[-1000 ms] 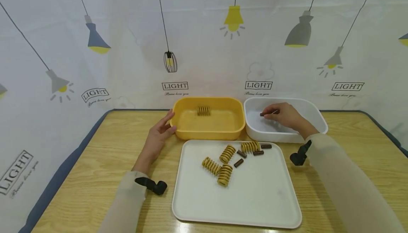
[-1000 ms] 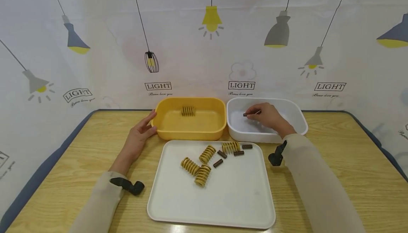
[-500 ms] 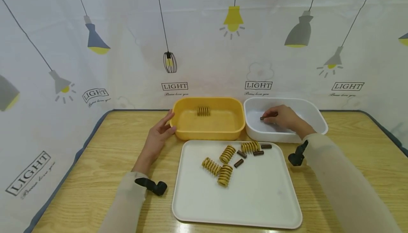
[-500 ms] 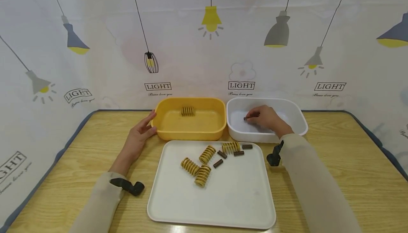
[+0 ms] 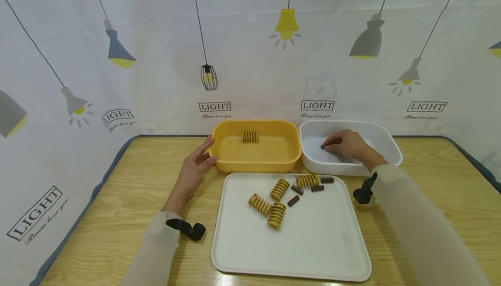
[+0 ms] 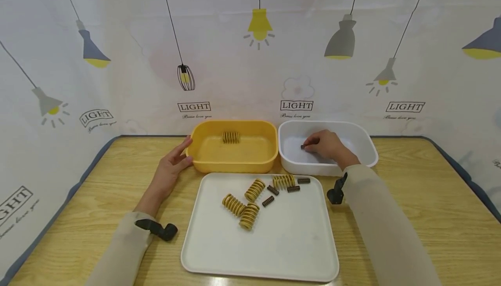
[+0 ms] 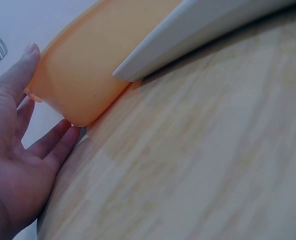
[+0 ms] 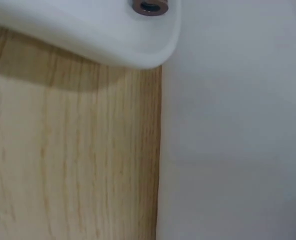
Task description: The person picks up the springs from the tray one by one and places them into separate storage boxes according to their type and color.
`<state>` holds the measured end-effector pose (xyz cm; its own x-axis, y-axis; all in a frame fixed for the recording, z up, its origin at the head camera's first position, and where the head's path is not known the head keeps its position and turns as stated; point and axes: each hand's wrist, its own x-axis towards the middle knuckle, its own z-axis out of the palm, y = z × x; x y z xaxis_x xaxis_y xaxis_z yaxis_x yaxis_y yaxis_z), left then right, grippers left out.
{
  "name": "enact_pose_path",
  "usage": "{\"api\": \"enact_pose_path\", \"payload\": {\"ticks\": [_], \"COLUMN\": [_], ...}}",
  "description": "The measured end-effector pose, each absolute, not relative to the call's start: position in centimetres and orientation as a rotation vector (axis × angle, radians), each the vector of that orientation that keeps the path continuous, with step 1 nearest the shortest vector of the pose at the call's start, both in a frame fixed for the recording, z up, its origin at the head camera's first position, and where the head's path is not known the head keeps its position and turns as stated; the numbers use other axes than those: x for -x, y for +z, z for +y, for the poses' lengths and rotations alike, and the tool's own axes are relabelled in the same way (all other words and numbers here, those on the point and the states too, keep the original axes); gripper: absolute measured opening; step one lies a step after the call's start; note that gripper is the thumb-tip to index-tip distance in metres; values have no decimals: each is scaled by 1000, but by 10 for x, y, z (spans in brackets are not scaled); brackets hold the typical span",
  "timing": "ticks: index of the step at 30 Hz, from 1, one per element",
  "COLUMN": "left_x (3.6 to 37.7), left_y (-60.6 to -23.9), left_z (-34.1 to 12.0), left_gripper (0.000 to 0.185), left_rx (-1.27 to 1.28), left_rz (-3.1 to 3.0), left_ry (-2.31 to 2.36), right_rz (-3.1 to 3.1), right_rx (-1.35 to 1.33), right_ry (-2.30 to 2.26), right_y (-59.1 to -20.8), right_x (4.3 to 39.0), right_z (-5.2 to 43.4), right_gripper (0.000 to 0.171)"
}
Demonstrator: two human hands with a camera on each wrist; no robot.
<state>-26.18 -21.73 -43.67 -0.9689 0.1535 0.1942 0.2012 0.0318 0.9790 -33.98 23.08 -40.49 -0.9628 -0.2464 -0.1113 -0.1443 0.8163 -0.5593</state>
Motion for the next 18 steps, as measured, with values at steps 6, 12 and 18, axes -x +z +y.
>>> {"api": "enact_pose_path", "payload": {"ticks": [6,12,18], "left_x": [268,268,266], "left_y": [-442,-443,-442], "left_z": [-219,-219,-218], "left_gripper": [55,56,56], "left_rx": [383,375,385], "left_rz": [-2220,-2220,-2205], "left_ry": [-2127,-2138,-2164], "right_rz": [2833,2842,2842], "right_rx": [296,268,210], "right_ry": [-830,-853,-873], "right_y": [-403,-405,-403], "right_x": [341,341,340], "right_z": [230,231,233], "right_gripper": [23,23,26]}}
